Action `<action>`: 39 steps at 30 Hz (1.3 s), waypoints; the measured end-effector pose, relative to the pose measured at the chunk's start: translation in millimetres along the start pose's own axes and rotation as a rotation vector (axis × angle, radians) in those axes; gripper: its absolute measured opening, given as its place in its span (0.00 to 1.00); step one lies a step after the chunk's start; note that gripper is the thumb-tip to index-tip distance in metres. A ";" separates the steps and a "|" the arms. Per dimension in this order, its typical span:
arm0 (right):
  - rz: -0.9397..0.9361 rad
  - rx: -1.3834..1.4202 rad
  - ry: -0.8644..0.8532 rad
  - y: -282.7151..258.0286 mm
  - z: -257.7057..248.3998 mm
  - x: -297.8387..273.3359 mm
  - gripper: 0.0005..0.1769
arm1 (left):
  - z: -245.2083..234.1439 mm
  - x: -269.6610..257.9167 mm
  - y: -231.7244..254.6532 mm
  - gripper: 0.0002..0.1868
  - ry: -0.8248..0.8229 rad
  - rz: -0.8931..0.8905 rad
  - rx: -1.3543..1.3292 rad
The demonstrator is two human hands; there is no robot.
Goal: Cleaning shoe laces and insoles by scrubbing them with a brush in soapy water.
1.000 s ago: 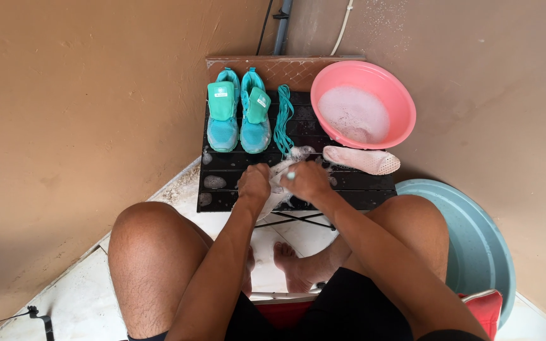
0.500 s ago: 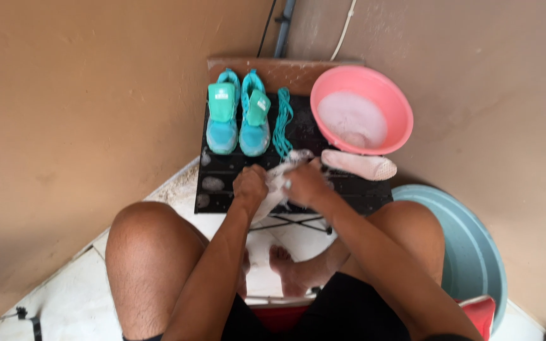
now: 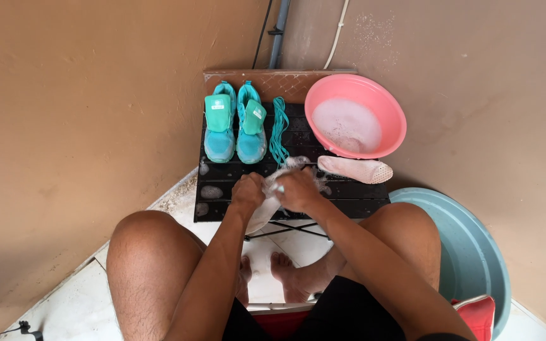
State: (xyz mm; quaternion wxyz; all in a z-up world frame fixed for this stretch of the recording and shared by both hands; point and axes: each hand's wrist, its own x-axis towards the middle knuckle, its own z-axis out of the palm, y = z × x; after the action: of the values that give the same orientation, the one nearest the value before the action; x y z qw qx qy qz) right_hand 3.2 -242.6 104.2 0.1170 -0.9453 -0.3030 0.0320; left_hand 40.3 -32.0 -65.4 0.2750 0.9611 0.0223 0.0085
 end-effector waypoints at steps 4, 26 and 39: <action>-0.021 0.107 0.088 -12.7 -18.2 -8.9 0.14 | 7.0 3.6 -10.3 0.21 -0.092 -0.018 -0.043; -0.185 0.006 0.159 29.3 13.0 20.8 0.15 | -105.3 -33.0 50.9 0.17 -0.216 -0.072 -0.028; -0.161 0.039 -0.038 15.7 -22.8 7.4 0.19 | -113.5 -42.7 59.0 0.17 -0.220 -0.083 -0.060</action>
State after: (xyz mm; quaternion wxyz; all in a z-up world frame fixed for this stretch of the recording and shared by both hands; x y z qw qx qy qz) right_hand 21.1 -255.2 122.6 0.1319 -0.9147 -0.3793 0.0462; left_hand -3.3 -24.1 61.9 0.3046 0.9459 0.0314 -0.1075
